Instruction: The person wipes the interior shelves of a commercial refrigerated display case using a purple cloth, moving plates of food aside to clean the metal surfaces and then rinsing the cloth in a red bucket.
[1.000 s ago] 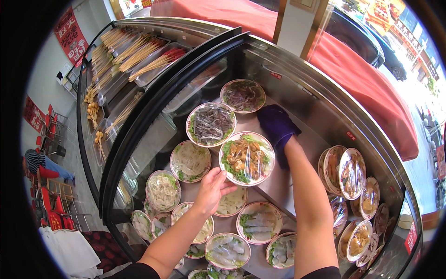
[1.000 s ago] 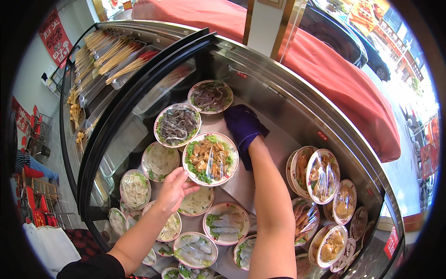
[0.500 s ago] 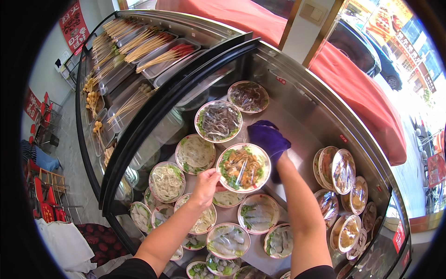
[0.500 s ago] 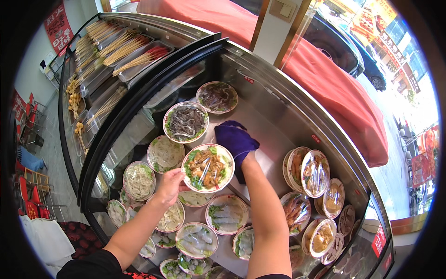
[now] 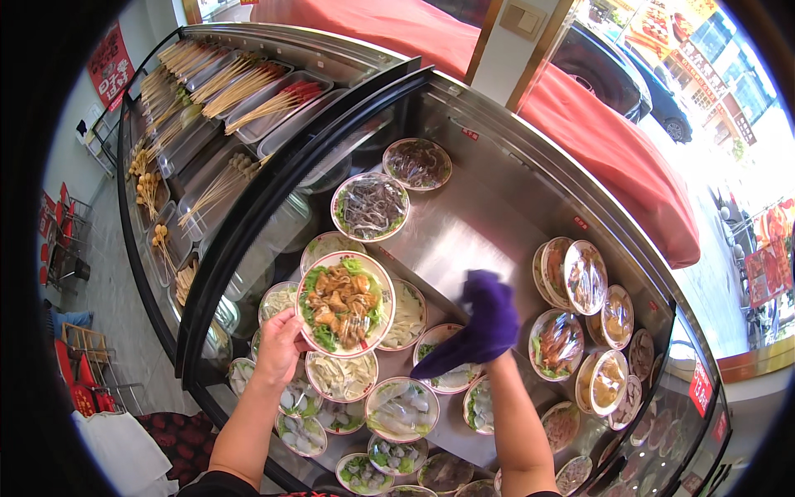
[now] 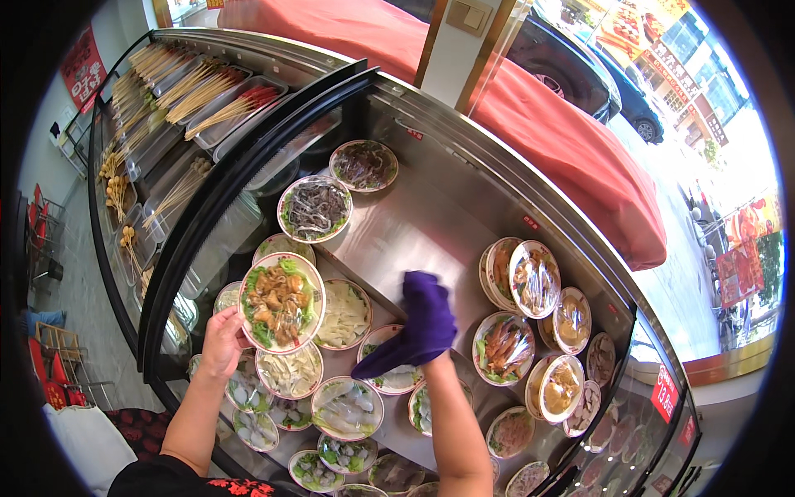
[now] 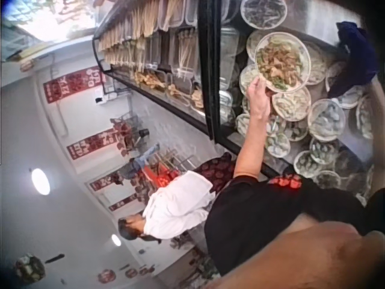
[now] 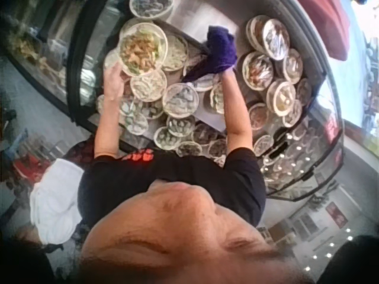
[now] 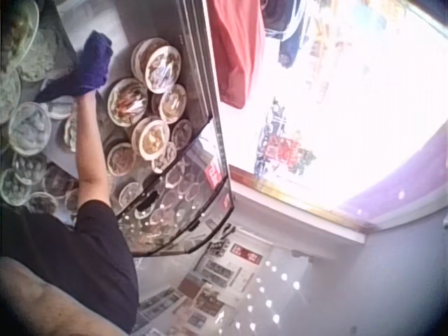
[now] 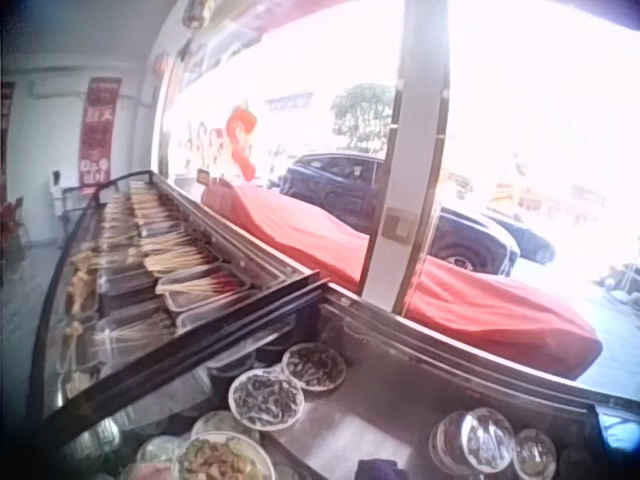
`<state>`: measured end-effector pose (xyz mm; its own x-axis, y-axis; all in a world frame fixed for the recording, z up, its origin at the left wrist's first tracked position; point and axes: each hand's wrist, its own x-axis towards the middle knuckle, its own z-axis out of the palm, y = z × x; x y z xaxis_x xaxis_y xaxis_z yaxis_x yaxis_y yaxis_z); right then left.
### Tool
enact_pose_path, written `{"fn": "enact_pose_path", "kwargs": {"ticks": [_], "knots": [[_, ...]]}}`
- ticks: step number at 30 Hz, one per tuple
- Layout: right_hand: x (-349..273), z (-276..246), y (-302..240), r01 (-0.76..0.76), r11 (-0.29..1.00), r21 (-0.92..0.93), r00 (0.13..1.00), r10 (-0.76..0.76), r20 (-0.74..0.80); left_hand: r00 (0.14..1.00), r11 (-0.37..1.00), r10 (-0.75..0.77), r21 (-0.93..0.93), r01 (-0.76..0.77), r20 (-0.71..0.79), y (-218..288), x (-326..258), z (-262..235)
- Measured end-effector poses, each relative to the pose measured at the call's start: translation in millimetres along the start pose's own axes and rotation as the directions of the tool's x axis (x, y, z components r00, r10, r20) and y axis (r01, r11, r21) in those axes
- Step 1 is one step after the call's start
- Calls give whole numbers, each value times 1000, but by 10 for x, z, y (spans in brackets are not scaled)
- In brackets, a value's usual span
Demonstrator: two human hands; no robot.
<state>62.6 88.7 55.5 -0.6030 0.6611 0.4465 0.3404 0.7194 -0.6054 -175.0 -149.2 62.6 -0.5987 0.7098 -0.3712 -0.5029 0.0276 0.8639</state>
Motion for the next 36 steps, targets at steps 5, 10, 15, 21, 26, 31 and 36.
{"fn": "enact_pose_path", "kwargs": {"ticks": [5, 10, 15, 21, 26, 31, 36], "knots": [[129, 173, 805, -105, 632, -768, 960, 266, 88, 998, 999, 16, 38, -19, 65, -57, 122, 163], [-47, 594, 115, -124, 991, 58, 992, 122, 39, 981, 983, -47, 183, 11, 190, -173, 498, 750], [-765, 745, -287, -42, 987, 154, 971, 5, 238, 913, 953, -61, 295, -66, 403, -522, 899, 1612], [-891, 311, -674, -32, 999, 36, 929, 17, 370, 866, 925, -222, 377, 42, 449, -1240, 1190, 1991], [-431, 92, -614, 106, 992, -64, 991, -101, 85, 967, 936, 17, 336, -104, 254, -876, 1339, 1435], [604, 329, -118, 37, 977, -211, 956, -96, -276, 945, 989, 142, -7, -151, -293, -325, 1521, 634], [1738, 454, 1225, -40, 782, -622, 997, -9, -76, 996, 996, 45, -69, -50, -74, -221, 1843, 635]]}}
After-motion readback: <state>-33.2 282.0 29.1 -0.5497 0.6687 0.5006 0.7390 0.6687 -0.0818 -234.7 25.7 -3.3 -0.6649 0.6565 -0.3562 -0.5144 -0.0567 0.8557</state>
